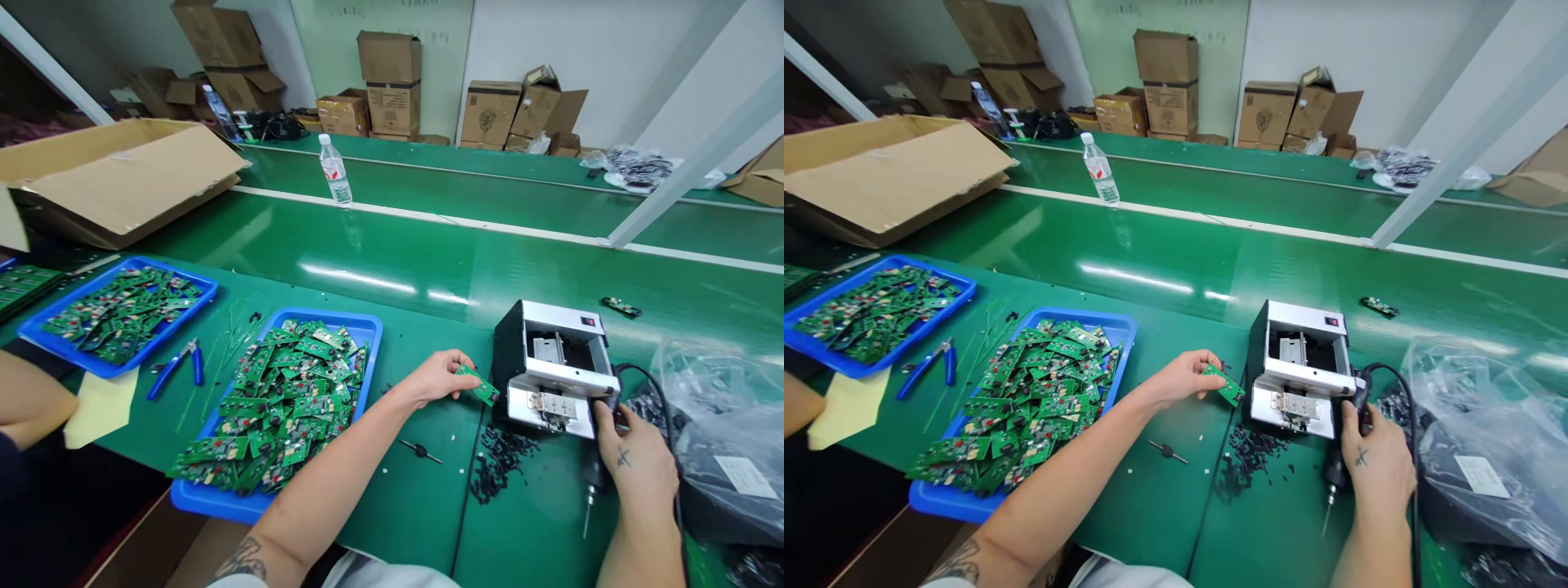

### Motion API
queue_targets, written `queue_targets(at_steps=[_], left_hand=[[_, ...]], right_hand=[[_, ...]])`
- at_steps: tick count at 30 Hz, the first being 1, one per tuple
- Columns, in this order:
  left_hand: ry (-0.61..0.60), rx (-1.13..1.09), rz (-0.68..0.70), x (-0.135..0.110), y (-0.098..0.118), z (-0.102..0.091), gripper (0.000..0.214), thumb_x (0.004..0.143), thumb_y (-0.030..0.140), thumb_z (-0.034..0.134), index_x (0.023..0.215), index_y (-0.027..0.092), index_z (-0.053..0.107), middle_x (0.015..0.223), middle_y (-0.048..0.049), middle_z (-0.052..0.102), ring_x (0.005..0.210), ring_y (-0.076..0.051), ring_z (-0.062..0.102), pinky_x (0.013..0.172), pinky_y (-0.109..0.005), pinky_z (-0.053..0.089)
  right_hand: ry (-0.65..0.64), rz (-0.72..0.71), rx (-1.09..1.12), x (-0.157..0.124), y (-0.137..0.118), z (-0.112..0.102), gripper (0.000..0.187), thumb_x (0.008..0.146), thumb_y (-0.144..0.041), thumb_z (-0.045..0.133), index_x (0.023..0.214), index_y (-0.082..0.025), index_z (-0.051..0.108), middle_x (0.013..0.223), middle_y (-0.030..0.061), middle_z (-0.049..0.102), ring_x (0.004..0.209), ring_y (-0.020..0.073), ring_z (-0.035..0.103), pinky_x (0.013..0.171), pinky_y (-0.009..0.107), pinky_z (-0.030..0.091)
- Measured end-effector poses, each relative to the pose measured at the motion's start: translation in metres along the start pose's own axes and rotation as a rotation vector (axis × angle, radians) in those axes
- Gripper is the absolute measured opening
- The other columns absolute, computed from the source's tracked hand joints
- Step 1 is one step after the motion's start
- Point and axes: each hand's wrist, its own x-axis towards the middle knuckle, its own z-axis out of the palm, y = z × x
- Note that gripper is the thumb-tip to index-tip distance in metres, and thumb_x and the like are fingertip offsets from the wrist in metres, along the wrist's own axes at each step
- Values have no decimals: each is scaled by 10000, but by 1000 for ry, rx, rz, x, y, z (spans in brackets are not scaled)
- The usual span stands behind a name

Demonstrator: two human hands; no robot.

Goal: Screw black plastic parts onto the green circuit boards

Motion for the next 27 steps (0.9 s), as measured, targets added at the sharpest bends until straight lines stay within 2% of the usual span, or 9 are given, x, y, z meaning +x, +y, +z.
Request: queue_targets(at_steps=[3,5,8,9,12,15,20,23,27], left_hand=[[4,-58,48,1,1,1,367,653,379,756,877,138,594,680,43,524,548,-54,455,545,-208,348],[4,-108,73,1,1,1,367,656,401,756,858,133,608,693,30,537,591,-64,466,569,-212,351],[-10,-164,109,1,1,2,352,683,412,744,832,120,616,711,13,550,636,-73,484,613,-219,359],[-12,-162,122,0,1,2,344,697,412,736,831,119,617,719,10,552,647,-75,487,625,-220,362],[-16,-107,159,-1,0,3,320,757,424,690,833,125,605,741,4,562,675,-77,497,647,-215,366],[-66,-119,183,0,-3,4,321,811,447,634,851,137,556,775,-12,598,722,-93,553,701,-229,405],[-106,-90,166,2,-9,6,276,883,433,528,865,166,461,699,13,574,637,-98,566,676,-255,436],[-127,-16,112,-1,-4,7,192,905,361,479,881,178,426,652,37,538,599,-95,540,642,-248,431],[-238,84,6,-9,4,6,96,910,268,430,937,188,384,708,35,544,610,-90,545,632,-237,432]], right_hand=[[59,-4,-62,-17,-9,-11,623,772,-592,508,1159,-127,657,1027,210,625,967,454,593,794,608,453],[166,-59,-46,-34,-17,-18,527,824,-518,483,1152,-144,655,997,168,640,950,376,611,831,523,472],[246,-297,110,-65,-26,-26,353,859,-449,514,1019,-179,676,869,97,669,749,253,631,766,401,496],[185,-441,180,-76,-30,-26,292,858,-426,544,984,-197,674,855,78,678,706,229,629,737,375,501],[-159,-933,286,-101,-39,-16,181,862,-285,582,1018,-239,663,930,50,699,780,203,664,741,322,532],[-357,-1185,196,-112,-45,3,225,881,-172,544,1052,-254,665,963,43,707,849,189,672,739,295,556],[-430,-1199,58,-117,-43,27,250,914,-186,486,1056,-248,682,1002,61,706,899,195,659,750,297,570],[-447,-1154,81,-119,-38,34,254,914,-216,498,1083,-253,684,1014,69,704,926,201,656,778,301,571],[-510,-1047,182,-118,-36,38,263,928,-237,477,1054,-268,706,1005,63,719,910,203,667,800,316,568]])
